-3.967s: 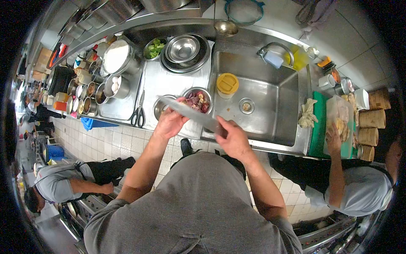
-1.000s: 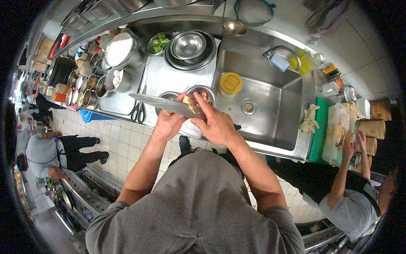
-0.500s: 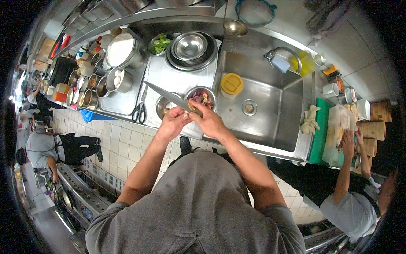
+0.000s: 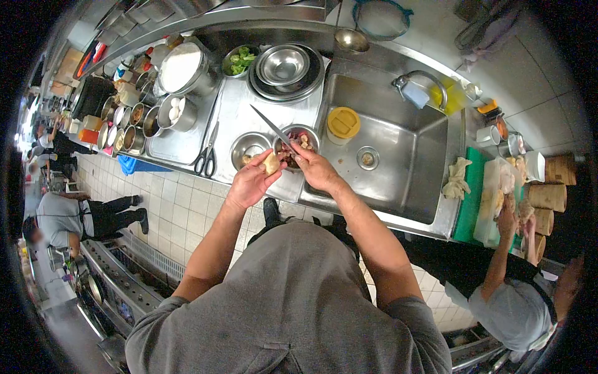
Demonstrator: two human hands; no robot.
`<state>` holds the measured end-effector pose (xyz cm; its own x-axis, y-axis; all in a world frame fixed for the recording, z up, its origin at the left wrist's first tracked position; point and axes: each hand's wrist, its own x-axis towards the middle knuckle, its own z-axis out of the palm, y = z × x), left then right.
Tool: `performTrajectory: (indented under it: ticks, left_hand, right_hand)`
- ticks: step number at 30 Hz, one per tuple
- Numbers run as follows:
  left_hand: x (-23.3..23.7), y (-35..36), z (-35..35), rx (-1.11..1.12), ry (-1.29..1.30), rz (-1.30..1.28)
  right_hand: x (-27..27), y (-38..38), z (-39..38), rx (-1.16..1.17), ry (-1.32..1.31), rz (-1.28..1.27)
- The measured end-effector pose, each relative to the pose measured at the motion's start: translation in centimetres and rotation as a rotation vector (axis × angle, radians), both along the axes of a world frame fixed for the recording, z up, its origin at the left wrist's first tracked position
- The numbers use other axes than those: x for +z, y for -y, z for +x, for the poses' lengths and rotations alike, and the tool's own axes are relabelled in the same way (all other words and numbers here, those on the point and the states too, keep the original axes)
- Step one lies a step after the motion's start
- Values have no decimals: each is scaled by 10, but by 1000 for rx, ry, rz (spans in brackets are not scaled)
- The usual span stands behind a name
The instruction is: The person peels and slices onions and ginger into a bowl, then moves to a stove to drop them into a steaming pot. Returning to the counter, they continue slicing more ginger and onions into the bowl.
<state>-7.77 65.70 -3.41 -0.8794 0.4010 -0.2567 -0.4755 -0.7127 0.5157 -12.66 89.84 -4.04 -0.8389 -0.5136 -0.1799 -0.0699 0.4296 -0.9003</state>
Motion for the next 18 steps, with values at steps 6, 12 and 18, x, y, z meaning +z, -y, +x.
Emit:
performTrajectory:
  ticks: [6, 12, 18]
  left_hand:
    - [1, -6, 4, 109, -4, 1]
    - [-8, -7, 1, 186, -46, -48]
    - [-10, -5, 1, 219, -75, -92]
  right_hand:
    - [1, 8, 4, -156, 117, 158]
    - [-2, 12, 6, -69, -172, 151]
    - [67, 15, 31, -28, -29, 242]
